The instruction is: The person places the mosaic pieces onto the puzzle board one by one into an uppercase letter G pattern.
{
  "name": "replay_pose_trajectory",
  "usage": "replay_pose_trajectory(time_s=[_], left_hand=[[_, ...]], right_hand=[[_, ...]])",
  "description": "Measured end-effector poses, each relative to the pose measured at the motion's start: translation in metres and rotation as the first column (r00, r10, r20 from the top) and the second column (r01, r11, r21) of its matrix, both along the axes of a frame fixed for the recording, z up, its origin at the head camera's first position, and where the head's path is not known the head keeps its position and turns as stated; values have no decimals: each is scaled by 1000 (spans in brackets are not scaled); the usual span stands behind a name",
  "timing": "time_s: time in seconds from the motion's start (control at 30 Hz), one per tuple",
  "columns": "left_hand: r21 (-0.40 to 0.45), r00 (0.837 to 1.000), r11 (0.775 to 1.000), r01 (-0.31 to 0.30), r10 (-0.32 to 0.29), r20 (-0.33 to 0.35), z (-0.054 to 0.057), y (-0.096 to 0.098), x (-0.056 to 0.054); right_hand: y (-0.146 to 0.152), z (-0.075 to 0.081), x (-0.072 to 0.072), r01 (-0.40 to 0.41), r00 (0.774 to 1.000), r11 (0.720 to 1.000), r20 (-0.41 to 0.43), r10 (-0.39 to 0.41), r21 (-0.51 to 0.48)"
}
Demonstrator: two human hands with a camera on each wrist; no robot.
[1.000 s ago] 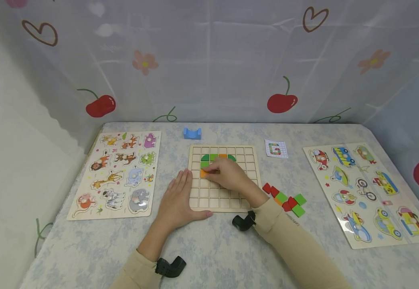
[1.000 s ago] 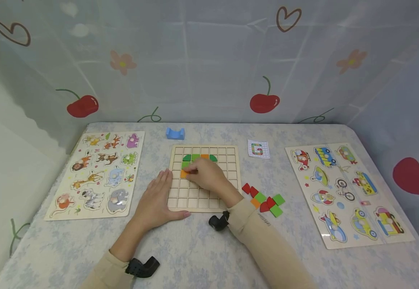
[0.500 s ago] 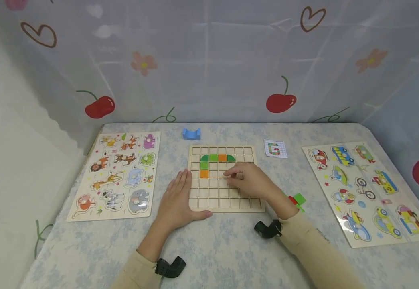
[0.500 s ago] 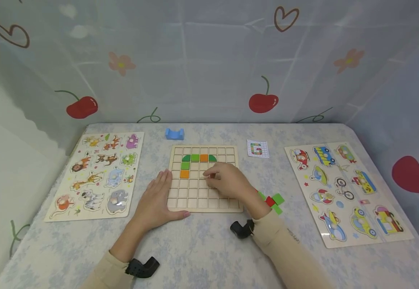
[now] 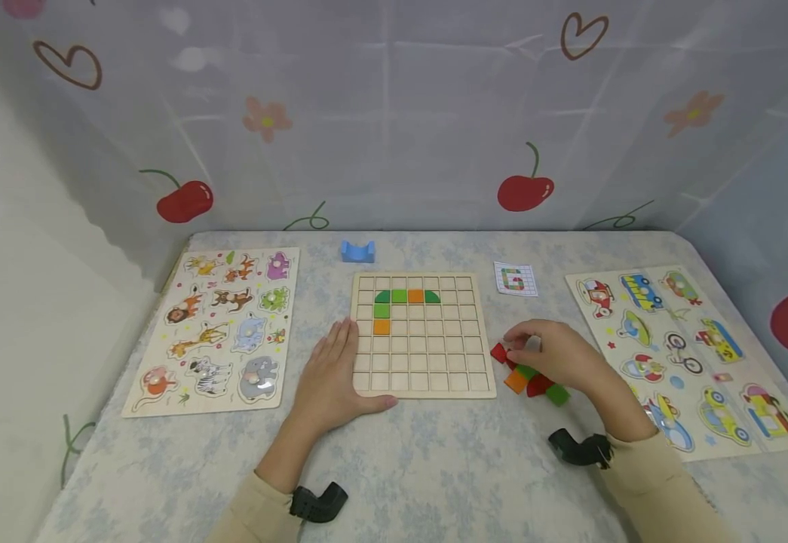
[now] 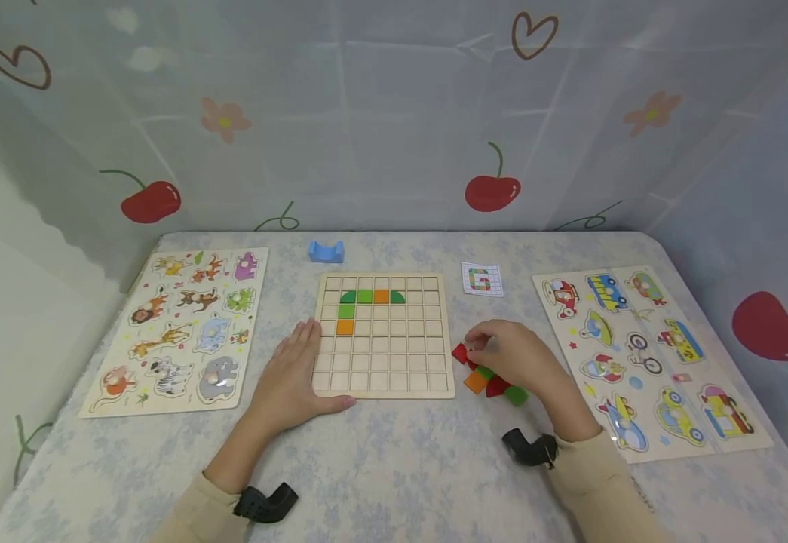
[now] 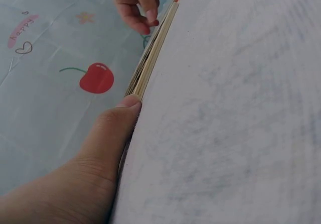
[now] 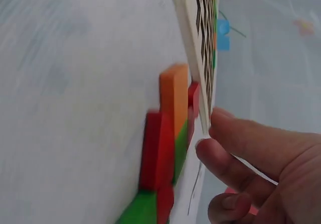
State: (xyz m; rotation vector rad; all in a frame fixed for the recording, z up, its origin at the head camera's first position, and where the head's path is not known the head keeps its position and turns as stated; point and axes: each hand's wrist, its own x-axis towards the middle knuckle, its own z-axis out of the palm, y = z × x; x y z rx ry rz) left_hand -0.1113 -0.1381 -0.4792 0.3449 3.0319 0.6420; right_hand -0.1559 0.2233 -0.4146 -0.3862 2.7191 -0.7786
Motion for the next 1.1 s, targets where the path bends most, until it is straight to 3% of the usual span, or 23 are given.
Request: replay_pose_trajectory(time_s=[0.23,0.5,0.8,1.1], left_hand=[[0,1000,1000,-5,5,13,-1,-1,0],[3,1000,1000,-8,8,19,0,0,0],[4,1000,1000,-10,10,26,0,0,0],[1,999,1000,-11,11,33,-1,-1,0]], right_hand=[[18,-4,6,3,998,999,67,-6,49],[24,-8,5,24,996,999,89,-27,33],[28,-12,2,39,999,999,28,-39,6],[27,-10,1,56,997,998,46,-56,-3]])
